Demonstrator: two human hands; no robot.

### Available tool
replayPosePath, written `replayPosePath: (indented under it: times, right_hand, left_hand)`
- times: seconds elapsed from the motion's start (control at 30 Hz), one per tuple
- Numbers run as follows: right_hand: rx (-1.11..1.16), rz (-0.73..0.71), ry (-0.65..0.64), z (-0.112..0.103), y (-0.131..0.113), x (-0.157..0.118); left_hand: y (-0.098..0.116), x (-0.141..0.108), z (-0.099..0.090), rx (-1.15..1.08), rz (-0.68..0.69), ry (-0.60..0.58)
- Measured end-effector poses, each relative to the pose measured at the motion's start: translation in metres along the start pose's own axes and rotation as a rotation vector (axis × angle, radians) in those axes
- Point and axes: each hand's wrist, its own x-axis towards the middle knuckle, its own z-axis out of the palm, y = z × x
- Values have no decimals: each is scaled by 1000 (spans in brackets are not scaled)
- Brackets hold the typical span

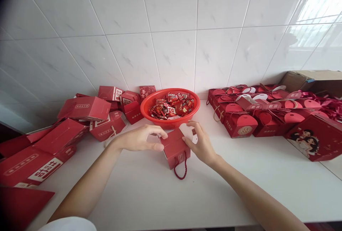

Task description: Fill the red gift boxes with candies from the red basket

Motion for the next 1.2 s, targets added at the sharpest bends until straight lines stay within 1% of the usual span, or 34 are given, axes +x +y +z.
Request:
replayPosePath:
  times: [0.03,0.1,0.17,0.27,0.37,0.43,0.5,0.53,0.63,0.67,0.7,0.73,0.77,0.83,0.9,0.93,1.0,1.1,1.17,1.2]
  right_hand:
    - [-1,-4,14,2,0,-1]
    - [12,-37,0,4,-1,-3]
    - [46,-121,-53,5,-2,-4]
    - [64,-238,-135,5,-4,-4]
    - [60,-250,-196,2,-6,-4]
    - [84,-231,-240,0,-7,-3]
    - [121,-190,-252,-4,-8,0]
    - [135,-151,-230,-6,-7,2]
    - [111,25,-106,-15,-2,11]
    - [85,95,-108,-19,1,13]
    - [63,163,-153,-22,4,15]
    - [54,221,-238,-25,7,17]
    - [62,265,-345,-27,10,18]
    - [125,307,-550,-29,14,17]
    - [239,328,-676,-28,15,16]
    - [310,351,-706,-28,14,15]
    - [472,415,-692,-27,8,15]
    - [697,514,-555,-29,-7,18]
    - [766,539,-483,-29,-18,21]
    - [764,533,-472,-28,-24,22]
  left_hand:
    - [-2,0,0,12,1,-22]
    - [-5,1,0,37,24,-38]
    - [-7,5,3,59,50,-8]
    - [-7,12,11,64,49,79]
    - [-7,17,21,38,47,147]
    - [-8,19,26,28,85,136]
    - [-9,21,30,12,117,83]
    - [-10,22,31,-2,117,62]
    - [-11,26,35,-57,94,45]
    - [-11,28,36,-66,98,47]
    - [-11,29,37,-66,102,48]
    - [-11,30,38,-57,97,56]
    - [-10,30,39,-40,78,68]
    - [-7,30,40,-1,8,102]
    - [-5,28,41,30,-54,132]
    - [-4,27,40,39,-71,143]
    - [-2,24,40,51,-101,169]
    - [0,21,42,51,-146,213]
    - [2,21,46,33,-151,251]
    - [4,22,49,14,-139,275]
